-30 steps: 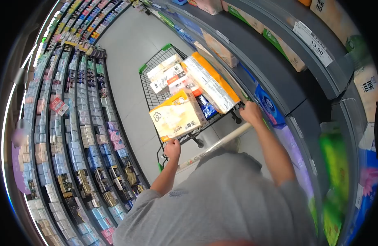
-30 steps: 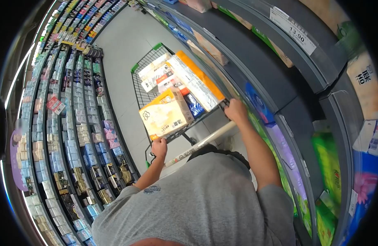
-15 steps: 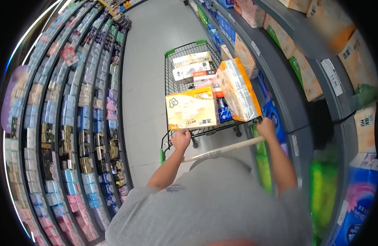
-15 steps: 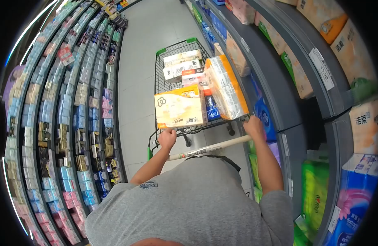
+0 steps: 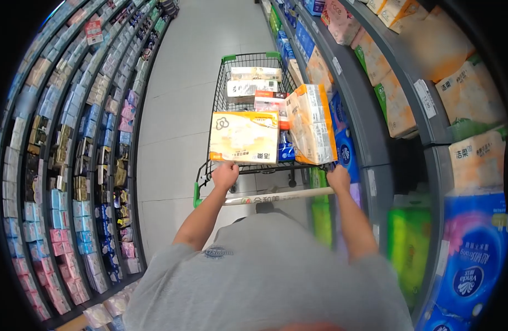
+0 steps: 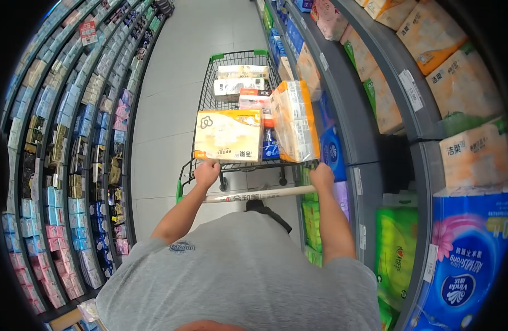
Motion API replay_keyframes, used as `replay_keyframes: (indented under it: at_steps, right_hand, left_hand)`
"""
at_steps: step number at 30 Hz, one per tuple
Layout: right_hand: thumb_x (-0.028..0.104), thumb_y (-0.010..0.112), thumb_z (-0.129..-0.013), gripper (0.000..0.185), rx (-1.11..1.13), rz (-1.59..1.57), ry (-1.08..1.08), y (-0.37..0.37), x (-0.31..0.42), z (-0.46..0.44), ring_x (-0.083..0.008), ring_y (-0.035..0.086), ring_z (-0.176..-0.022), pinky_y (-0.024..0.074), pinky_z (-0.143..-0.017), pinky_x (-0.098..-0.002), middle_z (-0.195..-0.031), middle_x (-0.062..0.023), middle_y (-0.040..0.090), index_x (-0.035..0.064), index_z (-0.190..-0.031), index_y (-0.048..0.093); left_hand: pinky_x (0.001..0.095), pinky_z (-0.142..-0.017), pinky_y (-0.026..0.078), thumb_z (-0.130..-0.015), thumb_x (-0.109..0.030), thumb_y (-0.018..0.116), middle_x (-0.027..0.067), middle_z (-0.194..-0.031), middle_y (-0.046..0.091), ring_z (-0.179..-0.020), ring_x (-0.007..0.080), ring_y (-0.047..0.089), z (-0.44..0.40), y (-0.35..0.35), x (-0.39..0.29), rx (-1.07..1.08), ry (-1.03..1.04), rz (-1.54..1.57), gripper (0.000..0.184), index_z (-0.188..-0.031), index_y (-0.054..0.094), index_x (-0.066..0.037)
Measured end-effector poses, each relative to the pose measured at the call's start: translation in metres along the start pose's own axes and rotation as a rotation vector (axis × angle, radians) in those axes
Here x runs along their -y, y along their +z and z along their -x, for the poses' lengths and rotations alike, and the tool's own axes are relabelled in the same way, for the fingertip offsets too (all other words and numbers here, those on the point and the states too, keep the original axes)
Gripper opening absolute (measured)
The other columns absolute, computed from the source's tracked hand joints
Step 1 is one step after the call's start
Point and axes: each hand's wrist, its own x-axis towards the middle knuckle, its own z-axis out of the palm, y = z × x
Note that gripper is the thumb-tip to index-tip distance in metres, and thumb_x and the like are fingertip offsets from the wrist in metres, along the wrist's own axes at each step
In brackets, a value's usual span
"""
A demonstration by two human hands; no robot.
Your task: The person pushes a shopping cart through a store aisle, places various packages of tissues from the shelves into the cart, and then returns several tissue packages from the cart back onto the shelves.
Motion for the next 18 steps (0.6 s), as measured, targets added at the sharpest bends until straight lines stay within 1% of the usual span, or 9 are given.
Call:
replay_keyframes:
  at_steps: [1, 2, 4, 6, 8, 9, 13, 15, 18]
  right_hand:
    - [0.019, 0.060, -0.078, 0.028, 0.014, 0.024, 0.027, -0.003, 0.000, 0.005, -0.0417, 0.062, -0.092, 0.0490, -0.082, -0.0479, -0.095, -0.0273, 0.064, -0.0036, -0.093, 0.064]
    - [0.020, 0.060, -0.079, 0.027, 0.034, 0.047, 0.060, -0.001, -0.004, 0.012, -0.0403, 0.062, -0.094, 0.0495, -0.082, -0.0478, -0.097, -0.0263, 0.064, -0.0022, -0.093, 0.066]
    - [0.020, 0.060, -0.079, 0.027, 0.035, 0.038, 0.088, -0.004, -0.003, 0.031, -0.0400, 0.063, -0.093, 0.0499, -0.081, -0.0474, -0.097, -0.0257, 0.065, -0.0020, -0.093, 0.066]
    - [0.020, 0.060, -0.079, 0.026, 0.030, 0.015, 0.140, -0.004, -0.008, 0.039, -0.0396, 0.063, -0.093, 0.0504, -0.081, -0.0470, -0.096, -0.0252, 0.065, -0.0018, -0.092, 0.066]
    - [0.020, 0.059, -0.080, 0.026, 0.017, 0.045, 0.123, -0.033, 0.016, 0.033, -0.0394, 0.064, -0.091, 0.0509, -0.080, -0.0467, -0.094, -0.0246, 0.066, -0.0019, -0.091, 0.067]
    - [0.021, 0.060, -0.079, 0.026, 0.016, 0.058, 0.119, -0.041, 0.018, 0.040, -0.0400, 0.064, -0.089, 0.0510, -0.078, -0.0474, -0.092, -0.0253, 0.065, -0.0020, -0.090, 0.067]
    - [0.020, 0.062, -0.077, 0.024, -0.011, 0.069, 0.103, -0.078, 0.032, 0.069, -0.0404, 0.064, -0.085, 0.0513, -0.076, -0.0482, -0.087, -0.0263, 0.065, -0.0021, -0.084, 0.068]
    - [0.019, 0.062, -0.076, 0.024, 0.039, 0.068, 0.094, -0.062, 0.026, -0.006, -0.0404, 0.064, -0.084, 0.0514, -0.076, -0.0478, -0.087, -0.0265, 0.065, -0.0029, -0.084, 0.068]
    - [0.018, 0.061, -0.076, 0.025, 0.066, 0.076, 0.100, -0.049, 0.019, -0.021, -0.0401, 0.065, -0.083, 0.0515, -0.076, -0.0473, -0.086, -0.0269, 0.065, -0.0043, -0.085, 0.067]
  left_hand:
    - [0.0463, -0.072, 0.049, -0.077, -0.032, 0.048, 0.0170, -0.082, 0.067, -0.079, 0.0358, 0.064, 0.005, -0.007, -0.003, 0.073, -0.024, -0.014, 0.031, -0.084, 0.070, -0.011]
    - [0.0463, -0.072, 0.049, -0.077, -0.032, 0.048, 0.0170, -0.082, 0.067, -0.079, 0.0358, 0.064, 0.012, -0.004, -0.002, 0.078, -0.019, -0.016, 0.031, -0.084, 0.070, -0.011]
    - [0.0444, -0.067, 0.050, -0.078, -0.031, 0.049, 0.0161, -0.072, 0.065, -0.072, 0.0345, 0.064, 0.025, -0.001, 0.006, -0.015, 0.025, 0.007, 0.027, -0.077, 0.068, -0.012]
    - [0.0436, -0.067, 0.050, -0.077, -0.032, 0.049, 0.0160, -0.072, 0.066, -0.072, 0.0344, 0.064, 0.033, 0.008, 0.009, 0.003, 0.045, -0.028, 0.027, -0.079, 0.069, -0.013]
    - [0.0437, -0.066, 0.050, -0.076, -0.032, 0.050, 0.0159, -0.073, 0.066, -0.071, 0.0345, 0.065, 0.022, -0.010, -0.002, -0.046, -0.053, -0.072, 0.027, -0.080, 0.070, -0.015]
    - [0.0437, -0.066, 0.050, -0.076, -0.032, 0.050, 0.0159, -0.073, 0.066, -0.071, 0.0345, 0.065, 0.028, -0.021, -0.003, -0.005, -0.013, -0.069, 0.027, -0.080, 0.070, -0.015]
    - [0.0443, -0.064, 0.050, -0.073, -0.033, 0.052, 0.0157, -0.073, 0.067, -0.070, 0.0348, 0.065, 0.042, -0.062, -0.011, -0.010, -0.062, -0.015, 0.027, -0.081, 0.071, -0.016]
    - [0.0439, -0.063, 0.050, -0.072, -0.032, 0.053, 0.0153, -0.073, 0.067, -0.070, 0.0346, 0.065, -0.001, -0.039, -0.037, -0.012, -0.128, -0.037, 0.026, -0.080, 0.072, -0.016]
    - [0.0431, -0.063, 0.050, -0.071, -0.030, 0.055, 0.0127, -0.072, 0.067, -0.070, 0.0328, 0.065, -0.008, -0.023, -0.037, -0.011, -0.142, -0.020, 0.023, -0.079, 0.072, -0.015]
